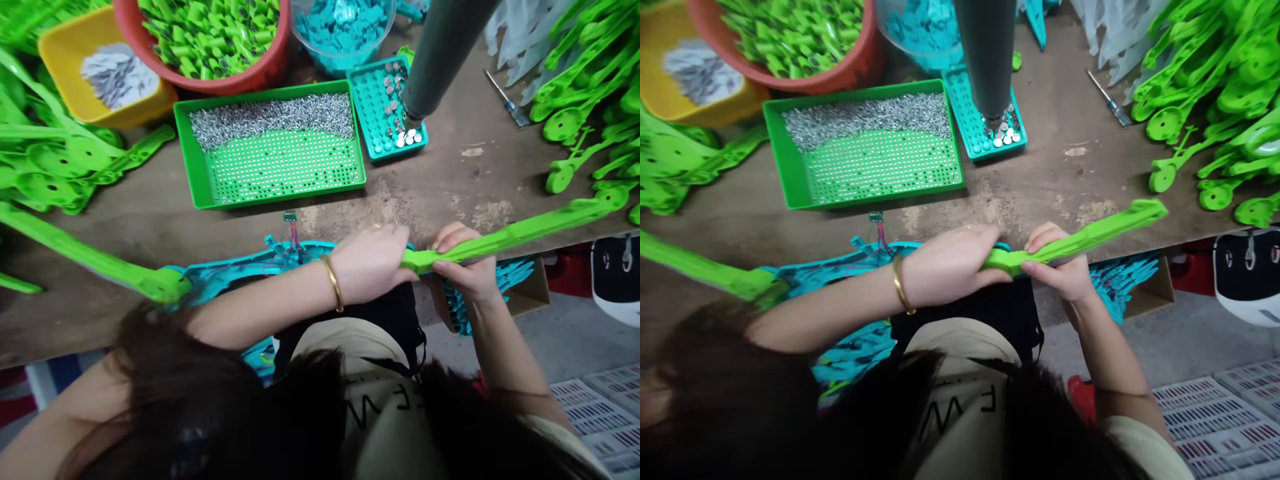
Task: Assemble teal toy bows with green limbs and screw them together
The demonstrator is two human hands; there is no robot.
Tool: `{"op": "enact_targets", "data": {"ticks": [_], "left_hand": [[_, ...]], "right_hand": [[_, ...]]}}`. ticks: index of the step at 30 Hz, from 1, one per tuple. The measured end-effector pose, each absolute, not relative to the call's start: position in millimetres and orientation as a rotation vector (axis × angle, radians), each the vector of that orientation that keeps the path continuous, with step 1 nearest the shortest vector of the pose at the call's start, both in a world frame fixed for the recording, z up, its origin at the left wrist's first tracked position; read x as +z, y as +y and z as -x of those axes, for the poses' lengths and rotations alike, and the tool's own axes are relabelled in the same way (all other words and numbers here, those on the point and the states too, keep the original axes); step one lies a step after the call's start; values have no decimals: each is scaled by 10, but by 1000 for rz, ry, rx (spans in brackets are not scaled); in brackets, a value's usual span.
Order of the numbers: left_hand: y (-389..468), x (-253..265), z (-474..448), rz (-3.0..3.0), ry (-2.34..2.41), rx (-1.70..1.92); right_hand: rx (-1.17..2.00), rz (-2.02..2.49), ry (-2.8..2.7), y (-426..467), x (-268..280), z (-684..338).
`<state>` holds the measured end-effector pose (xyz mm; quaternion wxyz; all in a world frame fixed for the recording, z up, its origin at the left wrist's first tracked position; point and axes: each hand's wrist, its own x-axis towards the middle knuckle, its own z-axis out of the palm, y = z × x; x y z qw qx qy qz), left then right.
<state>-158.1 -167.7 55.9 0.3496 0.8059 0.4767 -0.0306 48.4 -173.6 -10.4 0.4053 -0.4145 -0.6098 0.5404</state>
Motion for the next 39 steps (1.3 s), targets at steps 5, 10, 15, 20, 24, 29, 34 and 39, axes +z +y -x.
{"op": "enact_targets", "data": {"ticks": [5,10,15,20,24,29,34,39], "left_hand": [[-1677,652,1681,-2102,1212,-98],[-1753,644,1670,-2173,1281,-53],[-1695,671,1709,-2118,1247,-9],[-1608,685,1731,-2040,1189,23],[-1559,625,1744,-2058,1167,75],[-1488,486,1783,-2011,1134,70],[-1440,324,1752,-2070,1128,25],[-1565,373,1564,-2212,1239,-107]], "right_hand": [[1526,998,-1347,-1912,-167,-412],[1343,1074,-1452,-2032,-170,-277],[1451,1220,-1404,-2081,-80,-341],[1488,1392,-1555,-2202,-23,-308],[1450,1467,-1522,-2210,-37,-234],[1736,1293,-1409,-1796,130,-460],[1382,1129,-1056,-1132,358,-669],[1389,1272,-893,-876,80,-672]]}}
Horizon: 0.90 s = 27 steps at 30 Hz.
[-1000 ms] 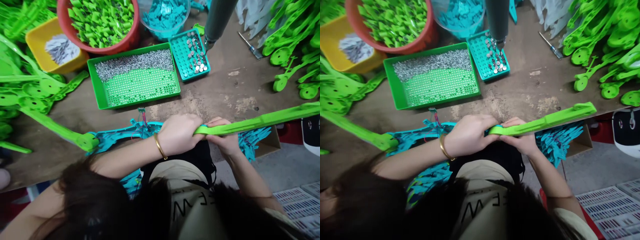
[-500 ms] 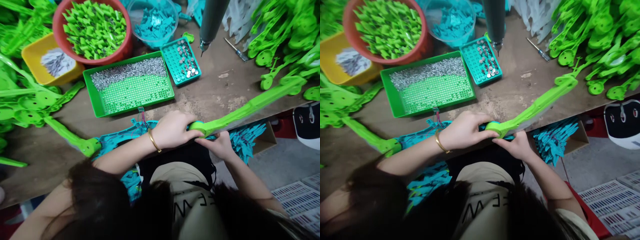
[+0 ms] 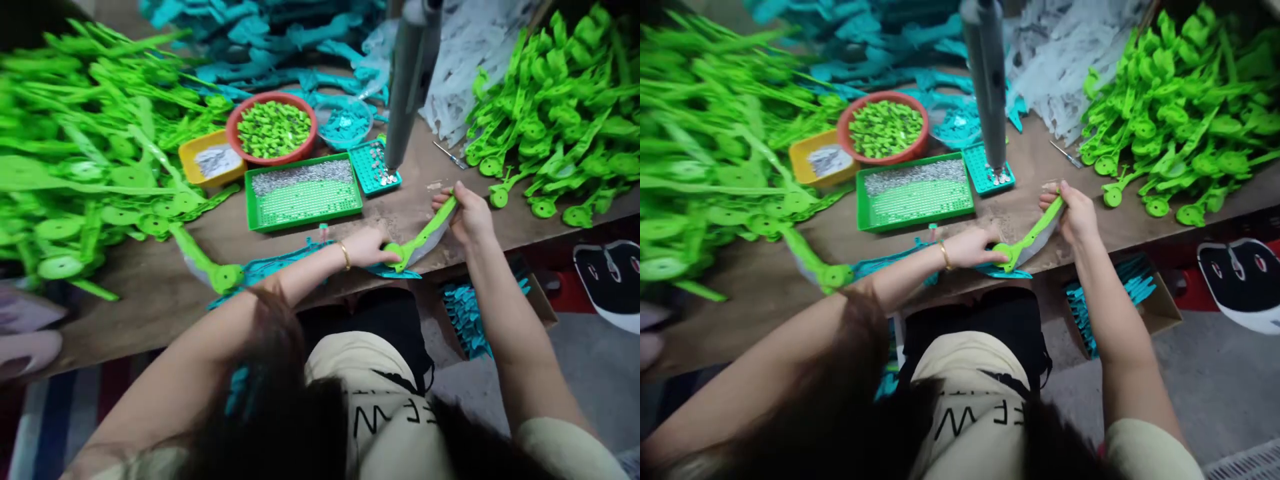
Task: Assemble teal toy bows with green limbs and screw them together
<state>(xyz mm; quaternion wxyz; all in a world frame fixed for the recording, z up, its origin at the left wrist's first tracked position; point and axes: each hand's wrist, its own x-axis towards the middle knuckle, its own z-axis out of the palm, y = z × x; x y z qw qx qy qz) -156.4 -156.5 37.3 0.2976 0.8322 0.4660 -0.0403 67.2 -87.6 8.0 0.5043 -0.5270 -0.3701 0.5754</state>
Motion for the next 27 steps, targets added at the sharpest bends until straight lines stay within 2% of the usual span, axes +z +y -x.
{"op": "enact_targets", "data": {"ticks": [3,5,7,10,13,16,21,27], "left_hand": [[-1858,459,1584,-2437,1361,163],[-2132,449,1755,-2484,1304,446],[-2427,352,2051,-2408,1336,721],[-2790,83,2587,-2153,1765,987],[-2956,-178,2979,-2069,2085,1000],[-2995,-310,3107,-2141,2156,926],[-3106,-355,3088,-2164,2206,827],[-3317,-295,3137,-2046,2240,927]], "right_hand": [[1183,1560,-1094,-852,-118,-774],[702,1735,-1422,-852,-138,-840],[381,1726,-1593,-880,-59,-804],[293,1560,-2005,-1008,118,-427],[432,1309,-2525,-1181,197,238],[443,1141,-2797,-1292,195,826],[-113,995,-3305,-1320,246,1109],[-380,837,-3279,-1377,319,1001]]}}
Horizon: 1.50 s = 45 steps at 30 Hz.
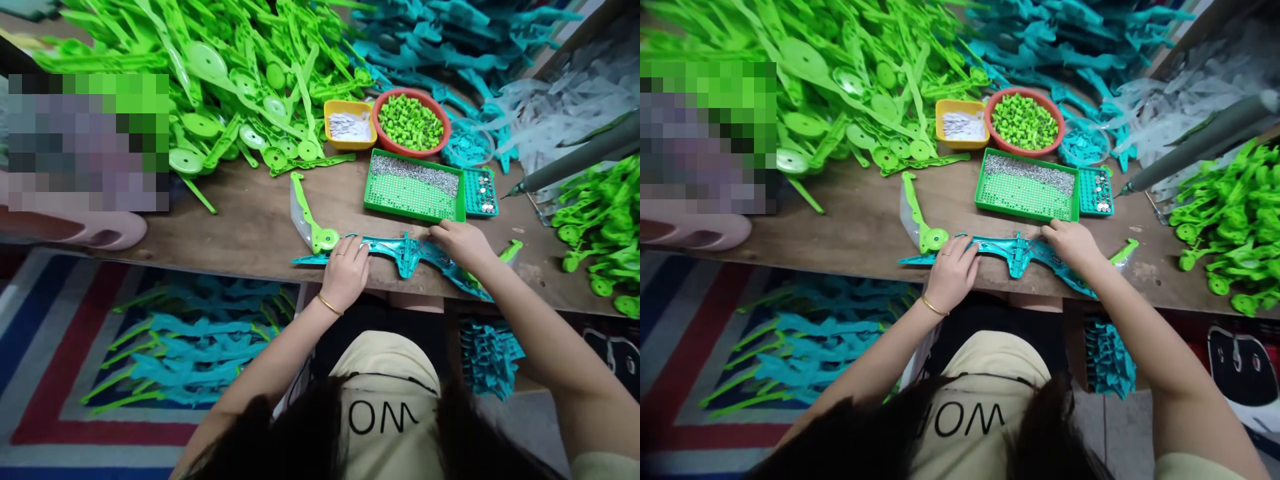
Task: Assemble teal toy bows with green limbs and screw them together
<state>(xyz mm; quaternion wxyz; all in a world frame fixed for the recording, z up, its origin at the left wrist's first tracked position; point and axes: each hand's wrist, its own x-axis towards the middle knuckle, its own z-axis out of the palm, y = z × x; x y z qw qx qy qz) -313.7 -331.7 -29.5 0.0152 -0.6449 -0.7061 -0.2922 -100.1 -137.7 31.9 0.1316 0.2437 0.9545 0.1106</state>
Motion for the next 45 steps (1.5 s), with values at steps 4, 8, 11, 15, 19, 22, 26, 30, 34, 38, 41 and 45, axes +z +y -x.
{"op": "enact_targets", "data": {"ticks": [4,8,11,15,19,22,26,30,34,38,41,45], "left_hand": [[-3158,-132,2904,2019,-2158,-1039],[-2815,-19,2517,2092,-2385,-980],[-2658,-19,2360,2221,-2483,-847],[-2653,-35,2339,2314,-2469,-720],[-2694,-15,2405,2383,-2391,-800],[-2698,-11,2486,2305,-2393,-1127],[-2675,-10,2573,2189,-2450,-1364],[-2630,0,2567,2257,-2599,-1350],[-2605,-35,2507,2340,-2628,-1201],[-2636,-100,2437,2340,-2473,-987],[-2668,-128,2397,2325,-2392,-846],[-2687,-155,2384,2324,-2351,-830]], "right_hand": [[395,-685,2945,-1388,322,1004],[177,-676,3099,-1348,254,997],[-92,-758,3203,-1340,156,954],[-286,-920,3330,-1371,24,909],[-331,-989,3354,-1382,-54,937],[-423,-977,3363,-1381,-66,965],[-501,-960,3386,-1403,-33,956],[-632,-1073,3364,-1434,17,937],[-838,-1250,3286,-1498,66,976],[-1132,-1400,3136,-1599,79,1044],[-1187,-1340,3075,-1636,34,1054],[-931,-1246,3106,-1628,-36,1008]]}}
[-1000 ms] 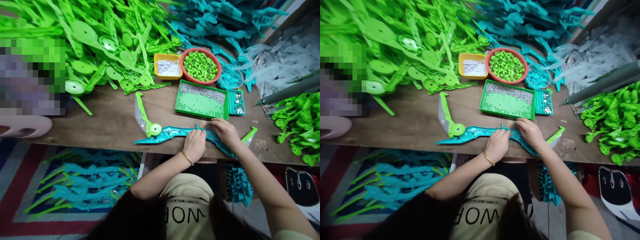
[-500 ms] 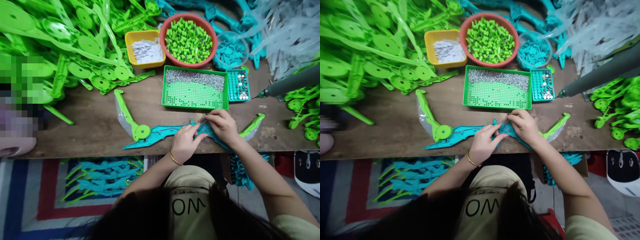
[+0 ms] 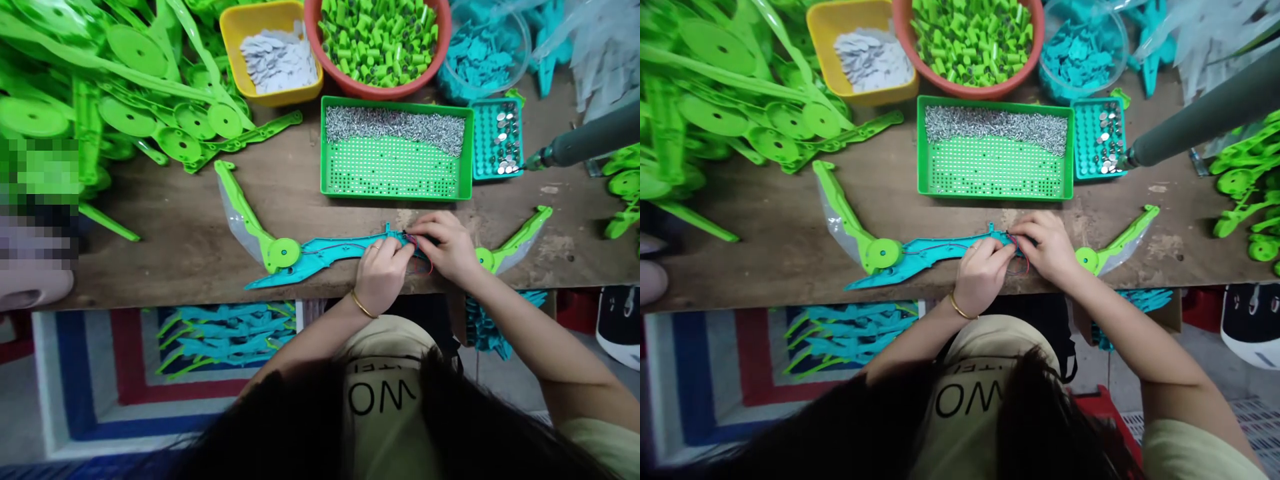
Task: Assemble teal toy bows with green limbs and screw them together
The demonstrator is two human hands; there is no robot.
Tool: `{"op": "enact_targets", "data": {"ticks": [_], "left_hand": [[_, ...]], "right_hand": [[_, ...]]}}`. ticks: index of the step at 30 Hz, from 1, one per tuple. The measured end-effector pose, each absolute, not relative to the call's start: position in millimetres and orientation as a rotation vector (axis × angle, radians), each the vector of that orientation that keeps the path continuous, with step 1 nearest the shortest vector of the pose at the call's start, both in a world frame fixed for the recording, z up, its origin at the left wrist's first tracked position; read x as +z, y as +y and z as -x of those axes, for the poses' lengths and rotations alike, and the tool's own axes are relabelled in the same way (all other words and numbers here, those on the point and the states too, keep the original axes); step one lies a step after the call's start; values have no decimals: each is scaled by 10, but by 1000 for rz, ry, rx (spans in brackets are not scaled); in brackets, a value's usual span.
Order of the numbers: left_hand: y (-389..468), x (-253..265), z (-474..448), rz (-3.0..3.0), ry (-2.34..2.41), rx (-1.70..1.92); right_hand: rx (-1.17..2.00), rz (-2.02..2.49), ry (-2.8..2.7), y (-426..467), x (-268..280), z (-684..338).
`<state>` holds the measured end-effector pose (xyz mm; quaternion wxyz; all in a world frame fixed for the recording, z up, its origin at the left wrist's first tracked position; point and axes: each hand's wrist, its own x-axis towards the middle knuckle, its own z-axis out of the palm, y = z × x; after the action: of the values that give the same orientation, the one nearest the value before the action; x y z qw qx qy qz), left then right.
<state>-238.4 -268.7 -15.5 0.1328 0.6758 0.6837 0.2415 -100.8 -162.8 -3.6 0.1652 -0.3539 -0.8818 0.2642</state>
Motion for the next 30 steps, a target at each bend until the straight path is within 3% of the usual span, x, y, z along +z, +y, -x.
{"op": "enact_targets", "data": {"ticks": [6,10,12,18,25,30], "left_hand": [[-2691,-199,2406,-1959,2018,684],[-2700,-198,2414,-1972,1980,650],[-2703,-188,2415,-1983,1974,642],[-2705,-166,2417,-1954,1967,631],[-2698,-229,2468,-1860,1882,920],[-2673,-266,2473,-1911,1856,1004]], "right_hand": [[385,829,-2690,-1653,-25,967],[314,780,-2745,-1668,19,981],[418,796,-2770,-1636,67,979],[1203,888,-2647,-1452,208,978],[1047,945,-2622,-1468,16,1052],[1000,888,-2606,-1527,217,876]]}}
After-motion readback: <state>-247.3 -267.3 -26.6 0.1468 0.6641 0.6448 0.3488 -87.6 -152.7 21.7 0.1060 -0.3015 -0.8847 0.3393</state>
